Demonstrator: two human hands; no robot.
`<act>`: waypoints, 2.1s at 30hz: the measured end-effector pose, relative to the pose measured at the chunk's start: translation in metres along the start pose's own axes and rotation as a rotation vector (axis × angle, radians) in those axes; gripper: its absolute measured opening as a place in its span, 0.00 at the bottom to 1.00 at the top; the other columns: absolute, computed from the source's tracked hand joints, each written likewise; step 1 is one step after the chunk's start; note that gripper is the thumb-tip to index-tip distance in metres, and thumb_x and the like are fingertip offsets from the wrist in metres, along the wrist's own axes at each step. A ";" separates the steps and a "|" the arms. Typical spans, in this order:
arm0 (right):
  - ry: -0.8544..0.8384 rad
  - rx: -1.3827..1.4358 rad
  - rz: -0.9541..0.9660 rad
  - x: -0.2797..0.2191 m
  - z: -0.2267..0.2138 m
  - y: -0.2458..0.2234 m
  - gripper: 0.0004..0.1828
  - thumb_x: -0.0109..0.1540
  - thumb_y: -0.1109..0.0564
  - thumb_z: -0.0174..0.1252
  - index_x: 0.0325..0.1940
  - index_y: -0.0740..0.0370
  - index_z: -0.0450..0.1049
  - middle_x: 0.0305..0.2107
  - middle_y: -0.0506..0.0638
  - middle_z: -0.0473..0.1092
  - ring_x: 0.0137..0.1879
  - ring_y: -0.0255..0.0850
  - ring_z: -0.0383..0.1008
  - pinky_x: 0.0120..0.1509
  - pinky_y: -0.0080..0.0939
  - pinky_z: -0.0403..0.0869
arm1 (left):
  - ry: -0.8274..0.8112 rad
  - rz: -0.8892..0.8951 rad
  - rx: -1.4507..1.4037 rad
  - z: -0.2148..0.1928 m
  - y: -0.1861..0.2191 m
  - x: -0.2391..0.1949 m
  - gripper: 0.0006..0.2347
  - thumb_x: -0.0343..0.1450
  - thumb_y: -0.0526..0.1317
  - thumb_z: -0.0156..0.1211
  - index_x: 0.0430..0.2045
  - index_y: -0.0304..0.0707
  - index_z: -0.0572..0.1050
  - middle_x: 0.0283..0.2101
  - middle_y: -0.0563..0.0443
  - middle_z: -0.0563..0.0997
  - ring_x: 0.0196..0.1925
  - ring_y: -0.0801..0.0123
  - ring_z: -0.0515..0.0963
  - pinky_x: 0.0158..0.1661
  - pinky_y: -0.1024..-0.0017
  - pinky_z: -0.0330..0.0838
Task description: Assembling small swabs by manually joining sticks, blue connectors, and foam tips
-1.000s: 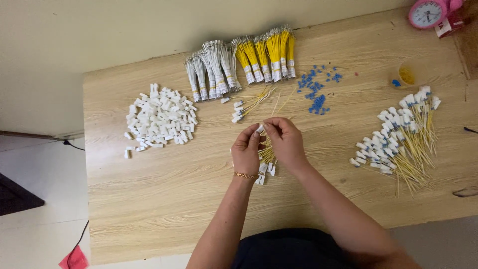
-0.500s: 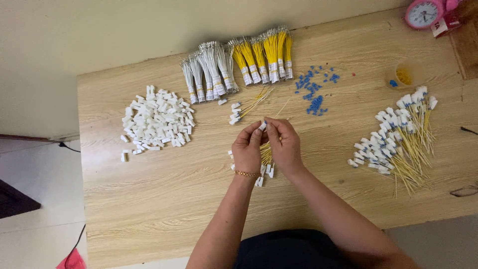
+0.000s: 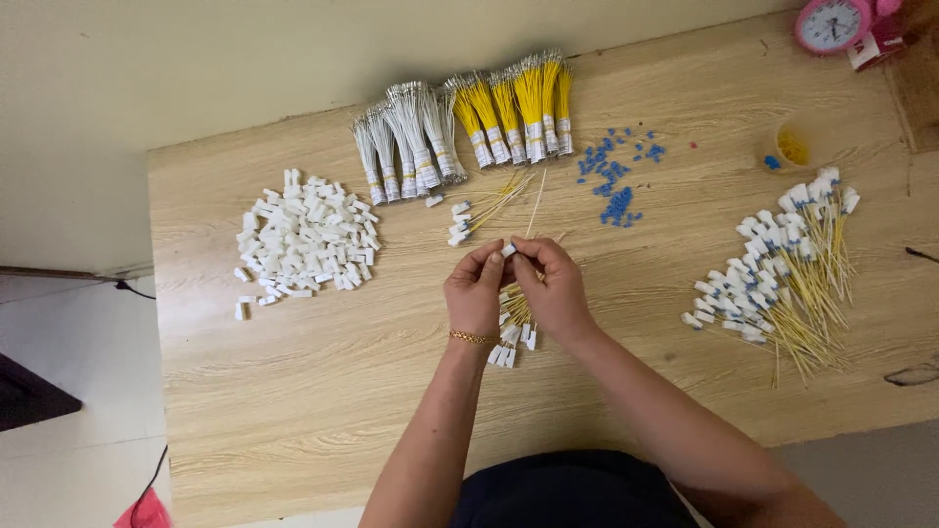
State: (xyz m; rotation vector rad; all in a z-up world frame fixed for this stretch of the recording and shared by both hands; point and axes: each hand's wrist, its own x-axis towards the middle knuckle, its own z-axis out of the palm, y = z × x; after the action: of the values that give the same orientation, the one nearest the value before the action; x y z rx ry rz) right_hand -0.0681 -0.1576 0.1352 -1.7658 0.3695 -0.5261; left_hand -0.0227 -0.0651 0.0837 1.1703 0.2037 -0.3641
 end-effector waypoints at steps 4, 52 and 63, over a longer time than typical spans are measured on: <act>0.036 0.040 -0.015 -0.006 0.001 -0.001 0.11 0.60 0.68 0.54 0.47 0.66 0.76 0.36 0.58 0.72 0.47 0.46 0.74 0.52 0.45 0.72 | -0.003 0.013 0.034 0.001 0.002 -0.001 0.08 0.71 0.29 0.55 0.40 0.29 0.78 0.32 0.41 0.81 0.30 0.67 0.81 0.33 0.69 0.81; -0.089 0.624 0.835 0.007 -0.014 0.037 0.13 0.58 0.62 0.63 0.47 0.64 0.73 0.33 0.48 0.73 0.39 0.38 0.79 0.45 0.38 0.81 | -0.227 -0.140 1.802 -0.021 0.004 0.031 0.13 0.61 0.56 0.59 0.37 0.70 0.79 0.41 0.59 0.79 0.50 0.61 0.77 0.50 0.59 0.68; -0.011 0.648 0.730 0.018 -0.020 0.035 0.11 0.57 0.60 0.65 0.43 0.58 0.74 0.32 0.50 0.76 0.36 0.40 0.80 0.39 0.37 0.81 | -0.128 0.355 1.235 -0.029 0.010 0.019 0.08 0.66 0.44 0.60 0.36 0.47 0.79 0.31 0.50 0.82 0.37 0.61 0.83 0.39 0.63 0.77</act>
State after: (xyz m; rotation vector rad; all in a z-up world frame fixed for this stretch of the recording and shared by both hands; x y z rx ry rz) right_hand -0.0624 -0.1920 0.1078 -0.9134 0.7040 -0.0806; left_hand -0.0007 -0.0383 0.0749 2.3410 -0.4141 -0.2292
